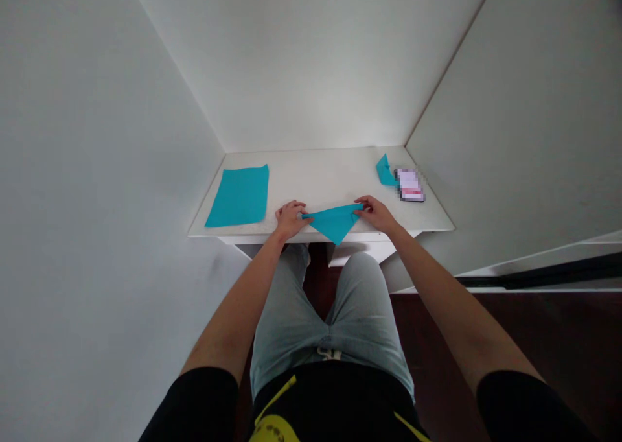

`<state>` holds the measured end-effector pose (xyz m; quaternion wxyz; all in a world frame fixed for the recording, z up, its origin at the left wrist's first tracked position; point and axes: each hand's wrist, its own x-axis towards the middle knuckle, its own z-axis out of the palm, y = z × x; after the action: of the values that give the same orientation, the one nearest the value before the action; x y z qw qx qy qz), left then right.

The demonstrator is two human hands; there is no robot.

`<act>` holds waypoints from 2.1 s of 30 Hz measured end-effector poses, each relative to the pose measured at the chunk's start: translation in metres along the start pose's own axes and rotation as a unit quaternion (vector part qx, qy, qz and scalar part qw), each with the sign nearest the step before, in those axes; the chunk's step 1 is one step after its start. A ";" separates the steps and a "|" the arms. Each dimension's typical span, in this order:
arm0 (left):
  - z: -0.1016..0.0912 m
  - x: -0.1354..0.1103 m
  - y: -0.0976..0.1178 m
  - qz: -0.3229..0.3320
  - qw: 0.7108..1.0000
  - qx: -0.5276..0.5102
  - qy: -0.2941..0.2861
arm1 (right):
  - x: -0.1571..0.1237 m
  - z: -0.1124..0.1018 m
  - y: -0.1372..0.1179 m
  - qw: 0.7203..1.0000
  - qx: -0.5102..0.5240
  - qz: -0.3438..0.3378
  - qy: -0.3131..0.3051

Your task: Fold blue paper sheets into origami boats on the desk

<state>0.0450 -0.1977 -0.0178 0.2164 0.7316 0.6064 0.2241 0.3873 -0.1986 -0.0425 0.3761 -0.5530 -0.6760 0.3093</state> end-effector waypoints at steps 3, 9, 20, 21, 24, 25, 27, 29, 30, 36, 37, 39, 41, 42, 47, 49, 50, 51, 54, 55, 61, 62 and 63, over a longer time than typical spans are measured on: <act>0.001 -0.003 -0.001 0.009 1.000 -0.002 0.021 | -0.006 -0.002 -0.004 0.997 -0.050 -0.046 0.020; 0.004 -0.007 -0.003 0.048 0.999 -0.005 0.015 | -0.024 -0.001 -0.007 0.979 -0.156 -0.129 0.007; 0.002 -0.008 -0.002 0.063 0.998 -0.011 0.014 | -0.029 0.018 -0.025 0.965 -0.241 -0.090 0.056; 0.001 -0.009 -0.003 0.072 0.997 -0.012 0.005 | -0.031 0.018 -0.028 0.960 -0.258 -0.095 0.050; -0.001 -0.017 -0.006 0.107 0.994 -0.012 -0.033 | -0.037 0.017 -0.035 0.945 -0.307 -0.106 0.035; -0.002 -0.020 -0.007 0.121 0.992 -0.009 -0.042 | -0.039 0.016 -0.036 0.942 -0.316 -0.109 0.031; -0.002 -0.029 -0.011 0.151 0.987 0.007 -0.050 | -0.042 0.013 -0.037 0.939 -0.322 -0.116 0.021; -0.003 -0.038 -0.016 0.180 0.982 0.026 -0.059 | -0.046 0.009 -0.036 0.941 -0.316 -0.118 0.012; -0.003 -0.042 -0.017 0.192 0.979 0.033 -0.066 | -0.048 0.008 -0.037 0.943 -0.312 -0.116 0.014; -0.002 -0.048 -0.020 0.208 0.974 0.052 -0.073 | -0.059 0.052 -0.069 0.950 -0.271 -0.151 0.021; -0.002 -0.047 -0.020 0.203 0.975 0.055 -0.073 | -0.059 0.068 -0.077 0.950 -0.264 -0.164 0.000; -0.002 -0.045 -0.019 0.192 0.976 0.062 -0.078 | -0.059 0.101 -0.088 0.950 -0.249 -0.185 -0.045; -0.001 -0.044 -0.020 0.189 0.977 0.061 -0.080 | -0.057 0.126 -0.092 0.951 -0.240 -0.180 -0.078; 0.000 -0.044 -0.021 0.192 0.977 0.057 -0.079 | -0.056 0.133 -0.091 0.952 -0.237 -0.174 -0.085; 0.003 -0.044 -0.021 0.195 0.977 0.042 -0.069 | -0.059 0.116 -0.066 0.957 -0.234 -0.151 -0.082; 0.004 -0.045 -0.020 0.192 0.979 0.040 -0.061 | -0.063 0.092 -0.053 0.955 -0.249 -0.140 -0.076; 0.005 -0.045 -0.020 0.190 0.979 0.038 -0.058 | -0.065 0.080 -0.046 0.954 -0.259 -0.133 -0.071; 0.005 -0.045 -0.020 0.188 0.980 0.036 -0.055 | -0.067 0.068 -0.040 0.953 -0.268 -0.127 -0.066; 0.006 -0.045 -0.020 0.189 0.980 0.027 -0.050 | -0.072 0.040 -0.026 0.949 -0.289 -0.114 -0.057; 0.007 -0.045 -0.020 0.189 0.980 0.022 -0.048 | -0.074 0.035 -0.022 0.947 -0.293 -0.116 -0.059; 0.002 -0.045 -0.013 0.144 0.988 -0.014 -0.054 | -0.083 0.029 -0.019 0.950 -0.282 -0.131 -0.028; 0.001 -0.045 -0.012 0.134 0.989 -0.026 -0.057 | -0.083 0.030 -0.020 0.953 -0.274 -0.128 -0.013; 0.001 -0.044 -0.011 0.126 0.990 -0.041 -0.057 | -0.083 0.030 -0.022 0.956 -0.265 -0.125 0.001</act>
<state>0.0294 -0.2391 -0.0280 0.2500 0.8044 0.4865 0.2321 0.3590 -0.2847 -0.0534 0.2527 -0.5444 -0.7969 0.0687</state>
